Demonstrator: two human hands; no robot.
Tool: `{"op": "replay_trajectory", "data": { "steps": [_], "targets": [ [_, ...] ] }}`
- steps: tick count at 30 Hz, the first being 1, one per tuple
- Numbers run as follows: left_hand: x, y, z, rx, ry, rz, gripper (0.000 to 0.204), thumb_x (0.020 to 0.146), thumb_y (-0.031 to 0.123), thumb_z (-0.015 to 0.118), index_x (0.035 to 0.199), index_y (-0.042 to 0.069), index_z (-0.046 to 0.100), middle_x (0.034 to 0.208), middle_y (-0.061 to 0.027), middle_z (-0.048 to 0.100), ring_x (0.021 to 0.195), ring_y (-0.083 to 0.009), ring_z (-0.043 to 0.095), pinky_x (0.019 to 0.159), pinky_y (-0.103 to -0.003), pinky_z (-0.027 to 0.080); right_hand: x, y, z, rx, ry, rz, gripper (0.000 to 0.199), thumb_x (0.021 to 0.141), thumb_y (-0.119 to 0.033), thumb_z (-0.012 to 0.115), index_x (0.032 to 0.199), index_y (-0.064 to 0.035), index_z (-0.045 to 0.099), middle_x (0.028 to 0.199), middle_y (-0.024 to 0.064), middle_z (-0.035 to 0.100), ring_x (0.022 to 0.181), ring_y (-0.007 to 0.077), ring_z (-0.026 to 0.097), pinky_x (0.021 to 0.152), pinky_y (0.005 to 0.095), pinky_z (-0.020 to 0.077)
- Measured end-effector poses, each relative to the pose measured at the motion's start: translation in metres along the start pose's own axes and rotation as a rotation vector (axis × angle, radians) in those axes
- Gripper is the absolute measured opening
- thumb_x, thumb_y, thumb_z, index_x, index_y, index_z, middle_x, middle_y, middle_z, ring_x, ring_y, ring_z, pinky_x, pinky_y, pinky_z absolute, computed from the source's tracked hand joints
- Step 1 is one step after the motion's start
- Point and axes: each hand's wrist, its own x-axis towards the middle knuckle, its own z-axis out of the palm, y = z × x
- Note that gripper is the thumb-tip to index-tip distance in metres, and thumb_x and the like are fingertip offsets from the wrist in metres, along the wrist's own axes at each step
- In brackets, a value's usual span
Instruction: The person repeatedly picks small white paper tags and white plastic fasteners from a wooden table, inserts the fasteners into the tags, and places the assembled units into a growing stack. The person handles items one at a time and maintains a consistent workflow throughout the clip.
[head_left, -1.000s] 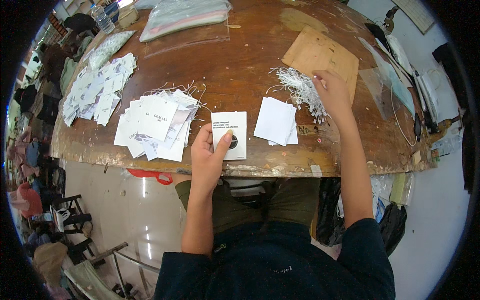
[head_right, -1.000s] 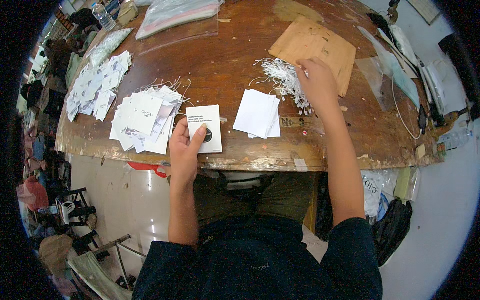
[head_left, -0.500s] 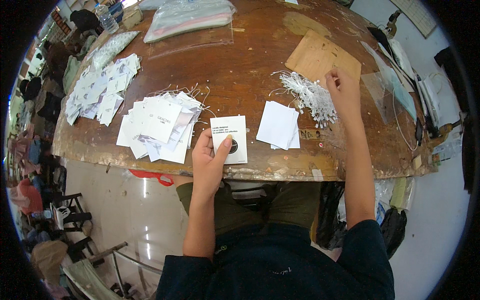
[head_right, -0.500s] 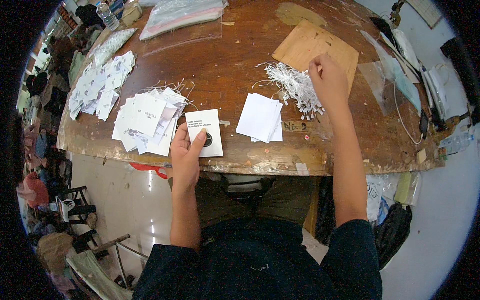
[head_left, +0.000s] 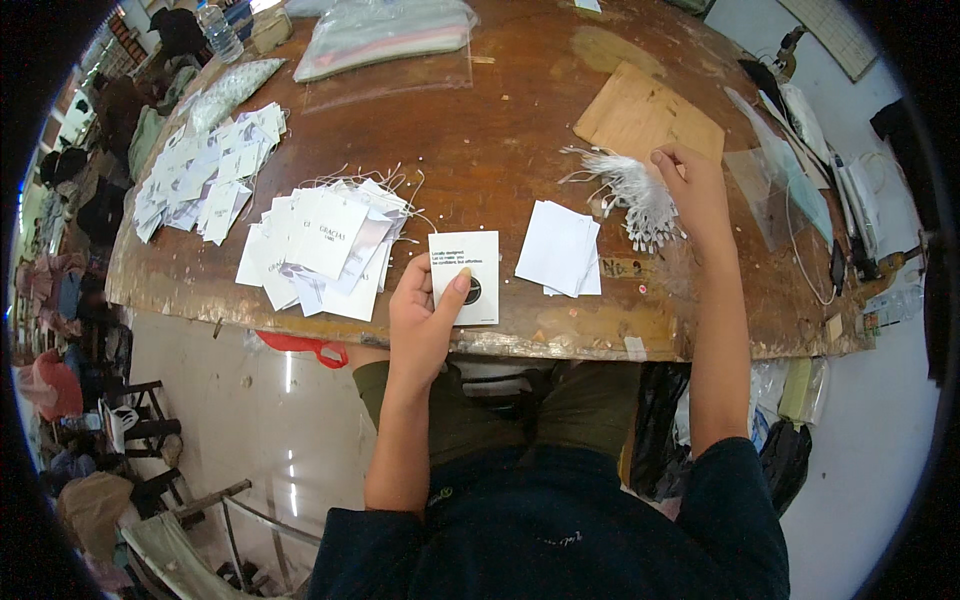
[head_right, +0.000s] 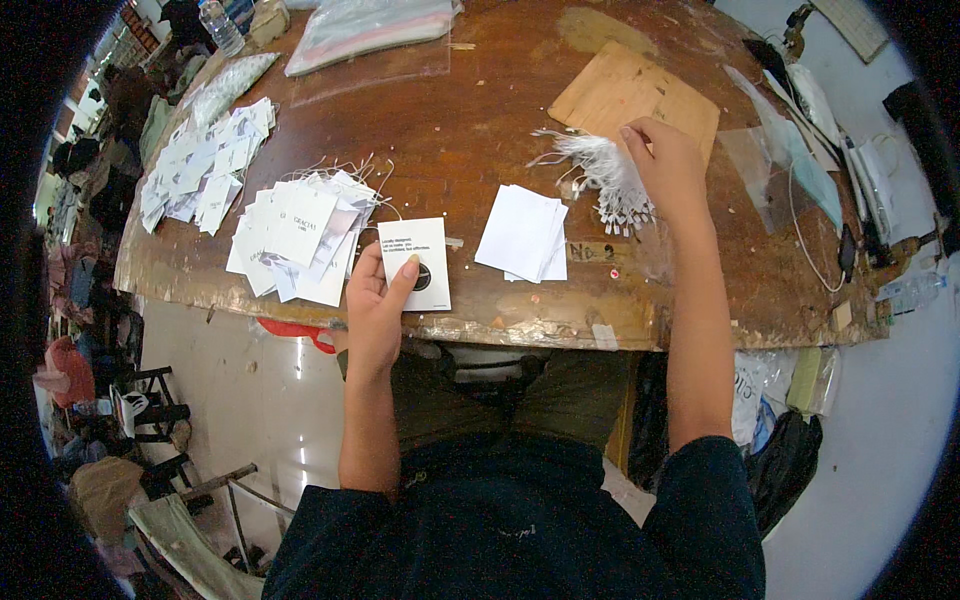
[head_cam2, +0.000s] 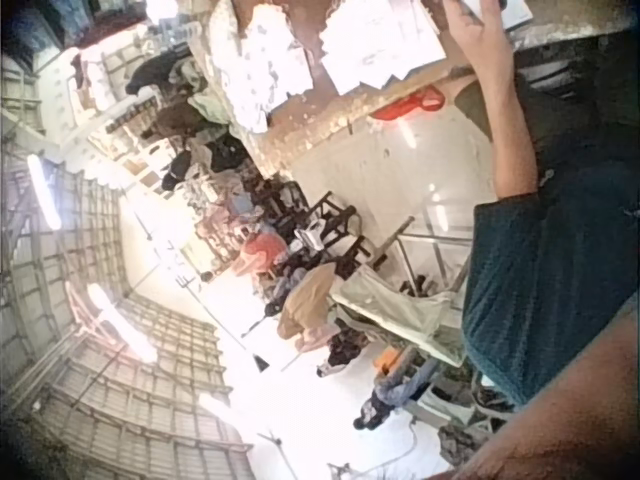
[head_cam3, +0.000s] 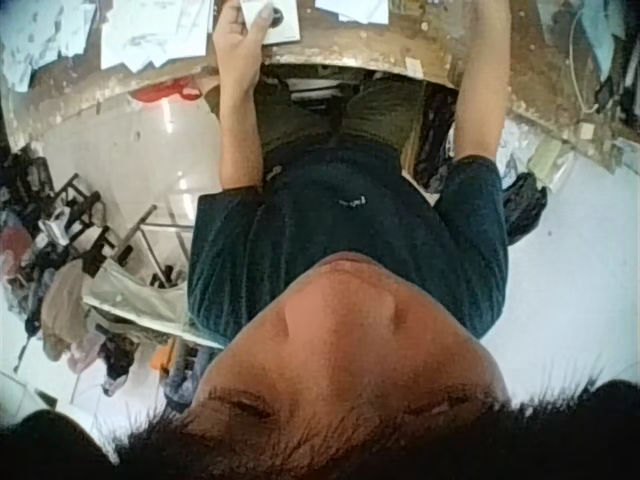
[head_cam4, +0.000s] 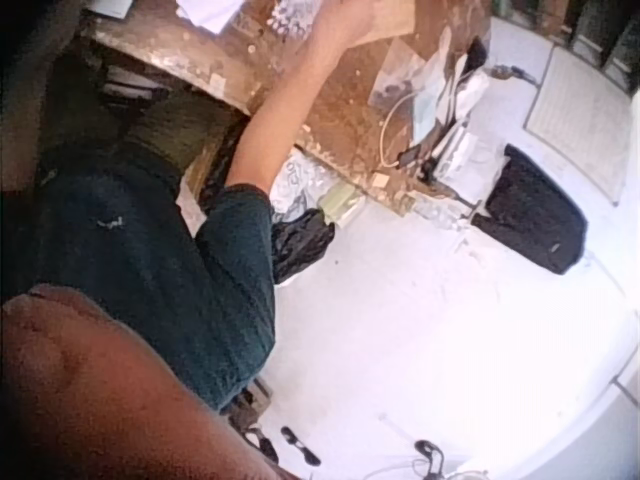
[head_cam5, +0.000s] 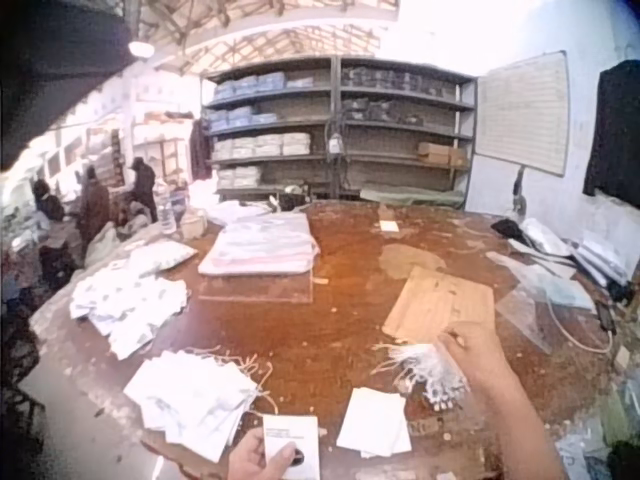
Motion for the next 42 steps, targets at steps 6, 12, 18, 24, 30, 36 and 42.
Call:
{"op": "replay_trajectory", "data": {
  "steps": [6,12,18,24,30,36,42],
  "targets": [
    [0.0,-0.001,0.0,0.018,-0.009,0.062,0.027,0.095,0.01,0.062,0.117,-0.004,0.053,0.105,-0.0097,0.067,0.092,-0.0101,0.063,0.081,-0.025,0.051,0.003,-0.014,-0.007,-0.056,-0.149,0.111,0.027,0.092,-0.022,0.057,0.083,0.0032,0.062,0.076,0.0203,0.063,0.066,0.0329,0.059,0.065,0.0385,0.0463],
    [-0.003,-0.001,0.002,0.024,0.02,0.035,0.028,0.095,0.01,0.062,0.117,-0.004,0.052,0.105,-0.0098,0.067,0.092,-0.0097,0.062,0.081,-0.025,0.051,-0.005,-0.024,-0.008,0.057,-0.165,0.044,0.032,0.095,-0.026,0.057,0.084,0.0032,0.061,0.064,0.0127,0.055,0.061,0.0164,0.051,0.059,0.0343,0.042],
    [-0.003,0.001,0.002,0.067,0.02,0.035,0.028,0.095,0.009,0.062,0.118,-0.004,0.052,0.105,-0.0097,0.066,0.091,-0.0098,0.062,0.08,-0.025,0.051,-0.01,-0.016,-0.015,0.235,-0.217,0.236,0.029,0.096,-0.024,0.057,0.086,0.0032,0.063,0.075,0.0055,0.063,0.072,0.0124,0.055,0.069,0.0312,0.045],
    [-0.002,0.0,0.004,0.046,0.015,0.055,0.027,0.094,0.009,0.062,0.118,-0.002,0.053,0.107,-0.0087,0.066,0.093,-0.0103,0.062,0.082,-0.025,0.051,-0.017,-0.026,-0.021,0.304,0.026,0.161,0.027,0.096,-0.023,0.057,0.09,0.0021,0.065,0.074,-0.001,0.056,0.071,0.0081,0.05,0.065,0.0277,0.0416],
    [0.004,0.0,0.005,0.07,0.017,0.094,0.024,0.095,0.01,0.062,0.113,-0.003,0.054,0.102,-0.0079,0.066,0.09,-0.0092,0.062,0.079,-0.025,0.052,-0.006,-0.034,-0.032,0.179,0.007,0.235,0.034,0.095,-0.029,0.058,0.094,0.0037,0.066,0.074,0.0062,0.065,0.072,0.0111,0.057,0.067,0.0273,0.044],
    [0.0,-0.002,0.003,0.065,0.017,0.057,0.027,0.095,0.009,0.061,0.117,-0.003,0.053,0.106,-0.0091,0.066,0.092,-0.0106,0.062,0.082,-0.026,0.051,-0.008,-0.034,-0.016,0.272,0.137,0.144,0.028,0.094,-0.024,0.059,0.089,0.0031,0.066,0.074,0.0074,0.065,0.073,0.0156,0.059,0.07,0.0318,0.0465],
    [-0.003,-0.004,0.004,0.038,0.026,0.045,0.027,0.095,0.009,0.062,0.118,-0.003,0.052,0.105,-0.0093,0.067,0.094,-0.0104,0.062,0.082,-0.026,0.05,-0.006,-0.039,-0.002,0.344,0.237,0.107,0.025,0.095,-0.021,0.059,0.091,0.0024,0.066,0.081,0.0086,0.067,0.075,0.0191,0.06,0.074,0.0325,0.0464]
  ]
}}
